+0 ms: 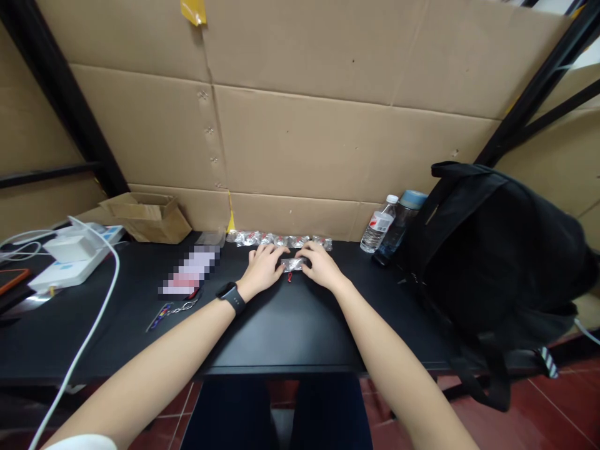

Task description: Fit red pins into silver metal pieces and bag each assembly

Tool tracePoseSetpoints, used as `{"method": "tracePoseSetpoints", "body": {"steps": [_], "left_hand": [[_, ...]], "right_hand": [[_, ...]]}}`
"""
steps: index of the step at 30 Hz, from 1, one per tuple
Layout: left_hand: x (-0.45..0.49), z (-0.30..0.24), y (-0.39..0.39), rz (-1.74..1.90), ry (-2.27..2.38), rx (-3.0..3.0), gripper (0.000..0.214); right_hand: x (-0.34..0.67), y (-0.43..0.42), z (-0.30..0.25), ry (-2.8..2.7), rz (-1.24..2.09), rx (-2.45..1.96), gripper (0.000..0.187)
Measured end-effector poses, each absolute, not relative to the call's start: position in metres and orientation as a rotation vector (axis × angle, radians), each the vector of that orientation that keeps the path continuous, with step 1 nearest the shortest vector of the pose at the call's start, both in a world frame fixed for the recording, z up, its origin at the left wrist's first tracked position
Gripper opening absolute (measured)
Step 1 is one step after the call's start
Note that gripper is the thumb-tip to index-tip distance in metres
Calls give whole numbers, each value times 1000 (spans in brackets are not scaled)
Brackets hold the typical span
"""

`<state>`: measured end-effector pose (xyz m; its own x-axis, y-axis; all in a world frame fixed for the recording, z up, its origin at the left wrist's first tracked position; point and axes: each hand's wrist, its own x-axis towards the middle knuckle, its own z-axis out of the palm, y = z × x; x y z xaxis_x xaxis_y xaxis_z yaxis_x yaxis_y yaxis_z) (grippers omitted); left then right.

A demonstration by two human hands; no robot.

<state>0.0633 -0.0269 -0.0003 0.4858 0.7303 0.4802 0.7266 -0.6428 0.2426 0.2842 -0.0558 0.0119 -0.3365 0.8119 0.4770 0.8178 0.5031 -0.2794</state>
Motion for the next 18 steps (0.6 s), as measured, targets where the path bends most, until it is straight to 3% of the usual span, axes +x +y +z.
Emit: {"method": "tracePoseSetpoints", "body": {"steps": [4,12,18], "left_hand": [[62,-3,-26,789,1279,2781,29],[62,-8,-21,741,1261,2715,36],[63,-6,-21,781,1203,2703,35]], "right_hand": [[282,-56,10,-2331,-33,-1477,36],[282,-53,2,-2368,28,-1561,43],[281,-50,1,-2269,-16,-1528,21]]}}
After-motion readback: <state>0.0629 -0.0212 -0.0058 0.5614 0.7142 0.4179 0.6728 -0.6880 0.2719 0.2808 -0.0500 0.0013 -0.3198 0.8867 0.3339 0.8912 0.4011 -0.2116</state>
